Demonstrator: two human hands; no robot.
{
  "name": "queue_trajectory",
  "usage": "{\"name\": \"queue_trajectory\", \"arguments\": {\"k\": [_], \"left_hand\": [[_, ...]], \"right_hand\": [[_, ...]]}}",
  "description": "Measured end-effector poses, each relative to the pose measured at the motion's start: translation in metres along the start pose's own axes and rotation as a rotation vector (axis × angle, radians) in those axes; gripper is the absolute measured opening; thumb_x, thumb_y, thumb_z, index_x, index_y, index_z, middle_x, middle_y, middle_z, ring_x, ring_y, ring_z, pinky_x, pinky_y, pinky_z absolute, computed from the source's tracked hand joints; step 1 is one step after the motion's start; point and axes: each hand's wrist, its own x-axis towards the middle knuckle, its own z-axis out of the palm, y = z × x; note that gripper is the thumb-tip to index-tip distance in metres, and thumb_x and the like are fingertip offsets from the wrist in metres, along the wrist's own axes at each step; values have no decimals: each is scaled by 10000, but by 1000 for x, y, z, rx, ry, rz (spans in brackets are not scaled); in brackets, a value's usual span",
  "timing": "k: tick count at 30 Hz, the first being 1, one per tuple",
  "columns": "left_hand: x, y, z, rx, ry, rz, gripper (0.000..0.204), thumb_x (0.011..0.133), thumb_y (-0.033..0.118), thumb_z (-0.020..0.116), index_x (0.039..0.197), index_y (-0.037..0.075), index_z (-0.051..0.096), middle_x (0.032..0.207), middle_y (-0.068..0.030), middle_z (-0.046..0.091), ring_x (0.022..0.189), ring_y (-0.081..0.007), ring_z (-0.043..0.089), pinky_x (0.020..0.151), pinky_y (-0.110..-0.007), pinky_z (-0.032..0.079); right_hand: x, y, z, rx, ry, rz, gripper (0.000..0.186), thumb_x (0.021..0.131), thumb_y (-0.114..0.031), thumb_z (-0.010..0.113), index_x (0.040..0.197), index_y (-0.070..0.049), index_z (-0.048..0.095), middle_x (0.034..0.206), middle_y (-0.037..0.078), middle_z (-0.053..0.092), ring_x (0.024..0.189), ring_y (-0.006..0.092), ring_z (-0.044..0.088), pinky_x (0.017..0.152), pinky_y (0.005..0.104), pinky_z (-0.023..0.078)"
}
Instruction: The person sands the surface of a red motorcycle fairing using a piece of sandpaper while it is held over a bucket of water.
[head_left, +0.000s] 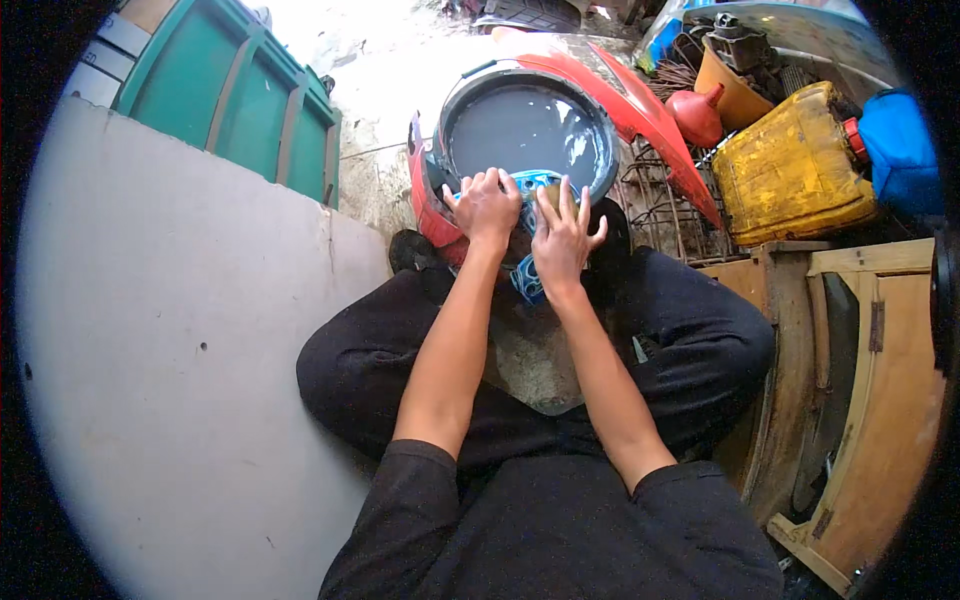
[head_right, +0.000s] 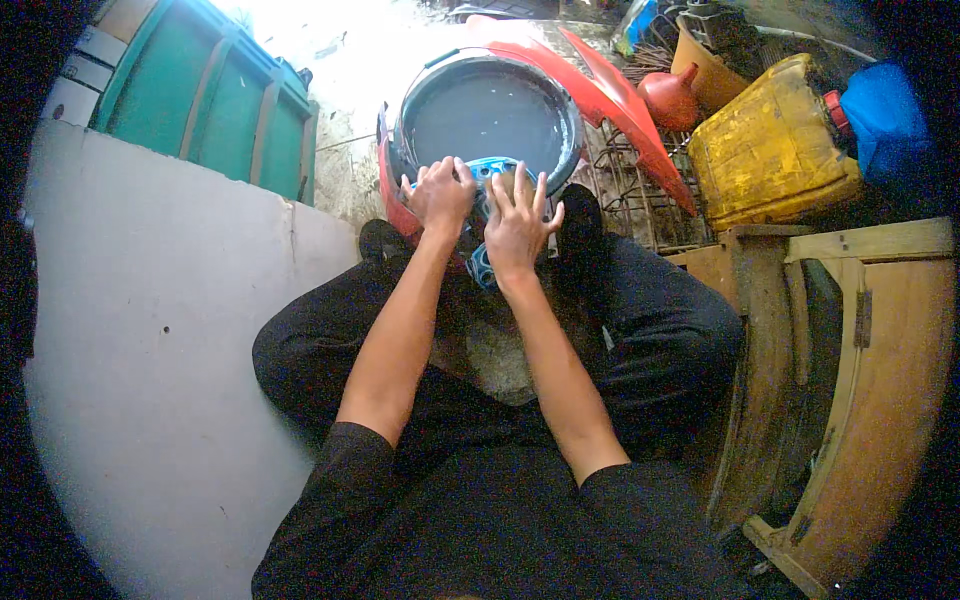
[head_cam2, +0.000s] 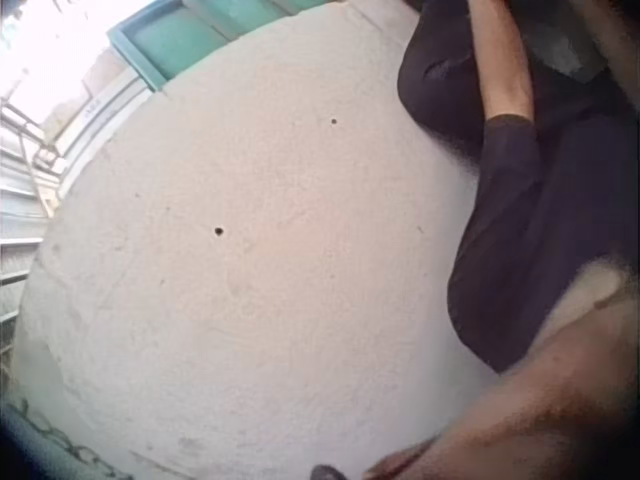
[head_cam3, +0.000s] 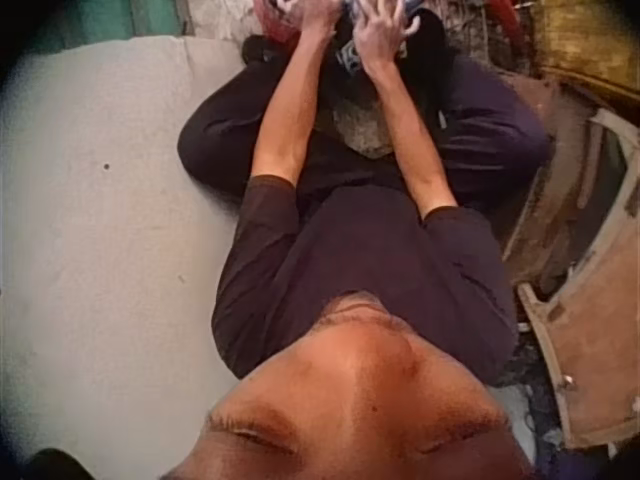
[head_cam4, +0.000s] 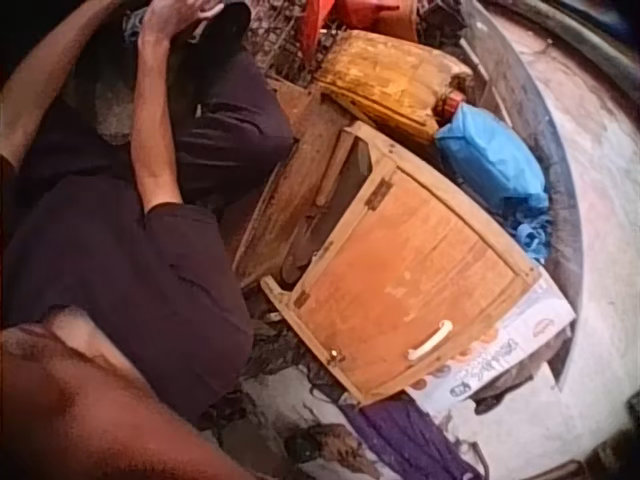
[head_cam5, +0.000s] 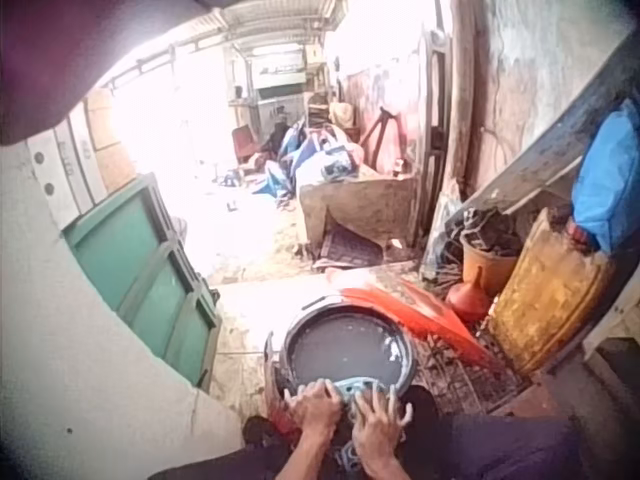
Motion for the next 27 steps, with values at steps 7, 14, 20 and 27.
{"name": "queue_trajectory", "arguments": {"k": [7,14,20,27], "left_hand": [[-1,-2,1,36,-71,-16,319,945,329,492,852,113,707,946,-76,734,967,-297,673,1048,-634,359],[-1,2,-2,45,-107,10,314,944,337,501,872,121,717,963,-79,735,976,-302,673,1067,-637,348],[-4,-2,-2,26,-136,8,323,936,345,501,879,117,723,987,-82,732,987,-302,674,1078,-653,332],[-14,-2,-4,7,-70,114,280,918,339,538,876,143,734,929,-59,713,995,-280,661,1090,-665,315]], "right_hand": [[30,-5,1,-68,-51,-4,328,999,-363,518,1269,-250,665,1557,93,421,1469,356,296,1117,689,152],[20,-4,-4,-42,-67,49,355,988,-347,528,1309,-259,654,1572,97,398,1479,359,267,1128,684,142],[27,-4,-1,-92,-112,21,345,992,-367,527,1293,-275,666,1590,103,361,1480,355,261,1140,674,125],[12,-3,-11,-42,-105,83,357,1005,-387,506,1319,-285,643,1597,116,342,1485,351,255,1130,685,133]]}}
